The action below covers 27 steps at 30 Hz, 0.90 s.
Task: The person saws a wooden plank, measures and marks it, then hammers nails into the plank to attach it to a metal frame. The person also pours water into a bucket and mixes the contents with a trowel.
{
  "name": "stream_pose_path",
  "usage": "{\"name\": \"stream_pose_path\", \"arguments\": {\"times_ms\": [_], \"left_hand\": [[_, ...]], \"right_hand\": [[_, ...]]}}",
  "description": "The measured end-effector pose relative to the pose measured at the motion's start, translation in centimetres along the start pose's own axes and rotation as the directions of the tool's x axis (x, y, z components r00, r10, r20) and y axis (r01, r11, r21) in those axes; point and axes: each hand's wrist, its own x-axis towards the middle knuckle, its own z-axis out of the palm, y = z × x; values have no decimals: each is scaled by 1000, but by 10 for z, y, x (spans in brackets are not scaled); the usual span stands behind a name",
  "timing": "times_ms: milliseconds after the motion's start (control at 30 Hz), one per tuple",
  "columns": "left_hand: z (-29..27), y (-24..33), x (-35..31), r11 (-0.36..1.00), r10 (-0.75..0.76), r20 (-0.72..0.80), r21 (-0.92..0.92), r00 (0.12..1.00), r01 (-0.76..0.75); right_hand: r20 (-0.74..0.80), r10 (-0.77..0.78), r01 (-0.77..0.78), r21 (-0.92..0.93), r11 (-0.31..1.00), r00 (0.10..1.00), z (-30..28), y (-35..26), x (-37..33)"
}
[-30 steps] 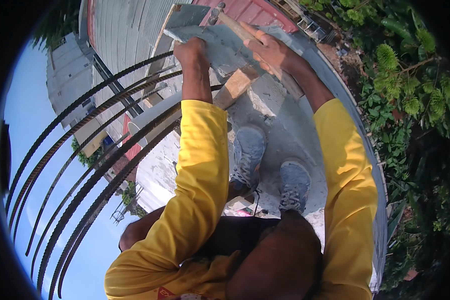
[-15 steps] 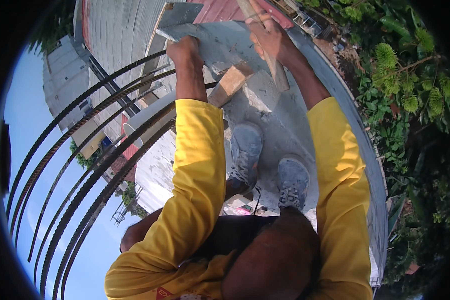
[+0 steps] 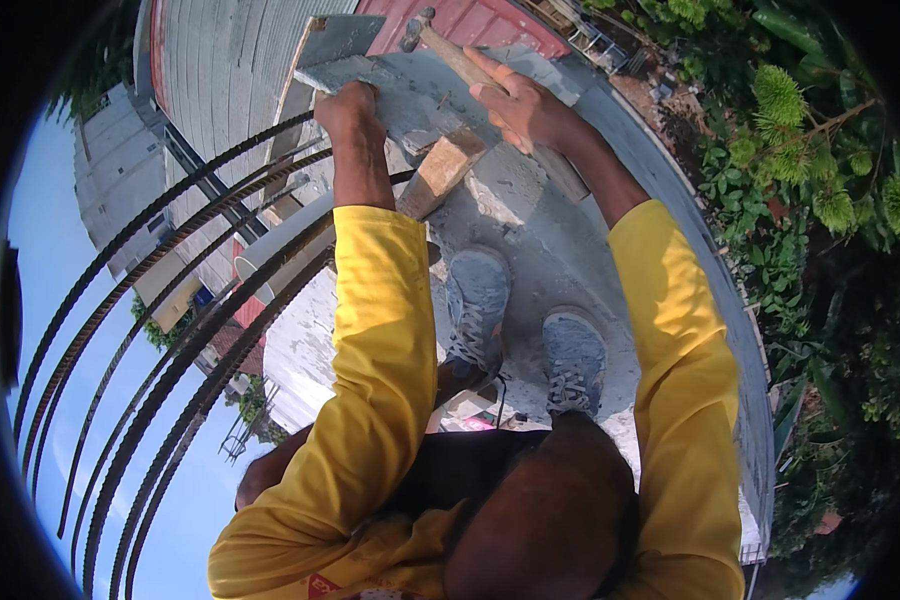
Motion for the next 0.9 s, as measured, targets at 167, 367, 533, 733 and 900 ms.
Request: {"name": "stream_pose_path", "arguments": {"times_ms": [167, 367, 533, 733, 900], "left_hand": [[-3, -4, 4, 998, 53, 46, 23, 998, -54], [-4, 0, 1, 998, -25, 8, 54, 1000, 25], [-2, -2, 4, 999, 7, 9, 31, 1000, -7], [-4, -9, 9, 999, 38, 8, 38, 999, -39], [-3, -6, 4, 1000, 29, 30, 3, 999, -29]], "right_hand": [[-126, 136, -113, 176, 978, 983, -11, 11, -68], [-53, 38, -31, 141, 990, 998, 4, 20, -92], [-163, 76, -40, 213, 976, 984, -1, 17, -92], [-76, 25, -17, 111, 994, 997, -4, 10, -94], [-134, 7, 16, 164, 986, 991, 0, 8, -91]]}}
